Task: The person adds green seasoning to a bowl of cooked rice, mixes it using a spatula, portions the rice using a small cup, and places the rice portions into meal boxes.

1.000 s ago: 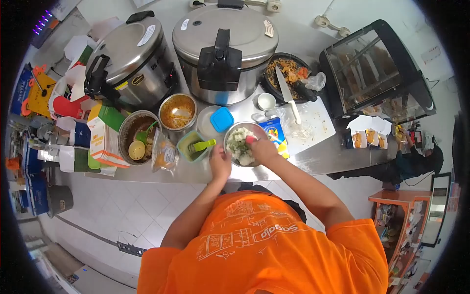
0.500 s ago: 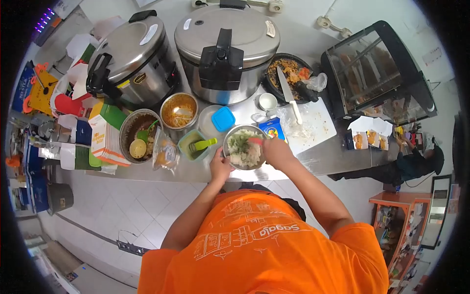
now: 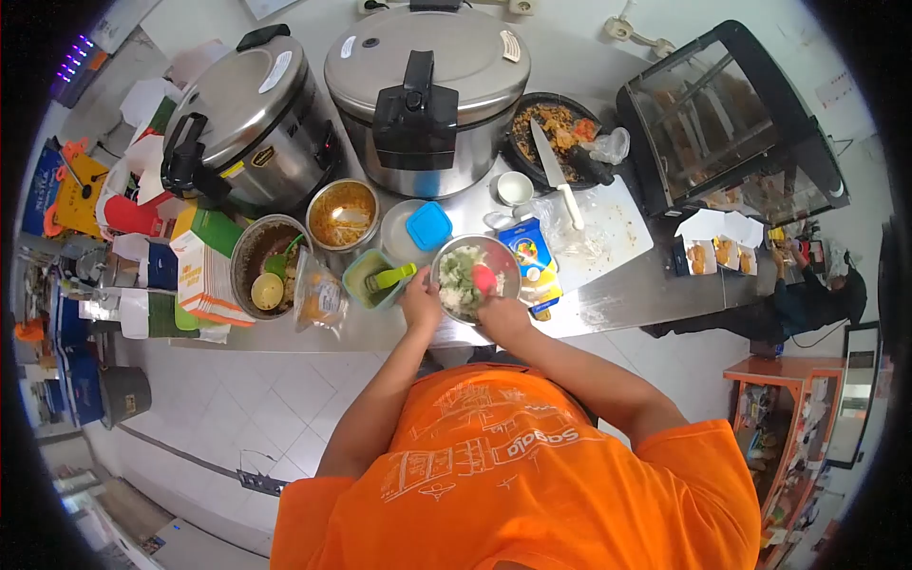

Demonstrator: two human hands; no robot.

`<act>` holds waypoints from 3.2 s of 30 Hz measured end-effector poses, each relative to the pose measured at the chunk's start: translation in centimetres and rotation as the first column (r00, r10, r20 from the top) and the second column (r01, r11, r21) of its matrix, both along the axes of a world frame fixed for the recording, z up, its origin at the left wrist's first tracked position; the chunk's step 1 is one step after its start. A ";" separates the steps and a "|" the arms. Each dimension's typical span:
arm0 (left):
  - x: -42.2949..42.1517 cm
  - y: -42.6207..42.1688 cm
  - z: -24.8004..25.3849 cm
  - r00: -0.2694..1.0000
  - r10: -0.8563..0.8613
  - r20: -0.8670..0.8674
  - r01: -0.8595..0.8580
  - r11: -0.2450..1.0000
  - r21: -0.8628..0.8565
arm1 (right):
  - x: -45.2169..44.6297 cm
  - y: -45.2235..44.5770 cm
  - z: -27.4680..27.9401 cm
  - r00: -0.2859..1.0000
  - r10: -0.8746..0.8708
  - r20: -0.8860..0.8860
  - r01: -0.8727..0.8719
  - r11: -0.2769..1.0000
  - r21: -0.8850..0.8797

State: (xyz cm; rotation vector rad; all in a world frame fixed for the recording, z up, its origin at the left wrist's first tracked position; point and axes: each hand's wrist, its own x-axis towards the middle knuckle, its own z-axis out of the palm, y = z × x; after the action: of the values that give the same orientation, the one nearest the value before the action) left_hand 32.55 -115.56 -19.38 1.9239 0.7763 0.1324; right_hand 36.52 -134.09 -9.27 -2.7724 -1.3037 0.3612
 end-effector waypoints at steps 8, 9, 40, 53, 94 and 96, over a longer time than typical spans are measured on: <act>-3.7 -3.6 2.4 0.986 0.118 0.114 -0.095 0.977 -0.193 | 1.4 -0.3 3.8 0.997 -0.083 0.009 0.083 0.991 -0.102; -4.6 -4.0 2.5 1.000 0.012 -0.001 -0.012 0.955 -0.297 | 0.2 -0.6 2.5 0.999 -0.050 0.001 0.050 0.988 -0.147; 1.3 1.2 1.7 0.996 -0.092 -0.001 0.091 0.981 -0.169 | 2.8 1.8 2.6 0.986 -0.147 -0.084 0.151 0.988 0.031; -3.7 -1.3 2.0 0.997 0.016 -0.075 -0.058 0.799 -0.599 | 1.0 1.1 0.9 0.986 -0.126 -0.108 0.134 0.988 0.078; 3.3 0.9 4.7 0.994 -0.106 -0.005 0.105 0.983 0.149 | 4.5 0.6 7.4 0.983 -0.085 -0.160 0.092 0.995 0.037; 3.3 0.9 3.9 0.996 -0.085 0.020 0.082 0.990 0.116 | 5.0 0.8 10.3 0.984 -0.138 -0.113 0.132 0.990 -0.055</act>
State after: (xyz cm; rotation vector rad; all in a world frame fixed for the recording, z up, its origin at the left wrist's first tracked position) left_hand 35.82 -114.65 -15.43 2.0572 0.6831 0.1519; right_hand 41.56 -133.28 1.01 -2.8103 -1.0891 0.5417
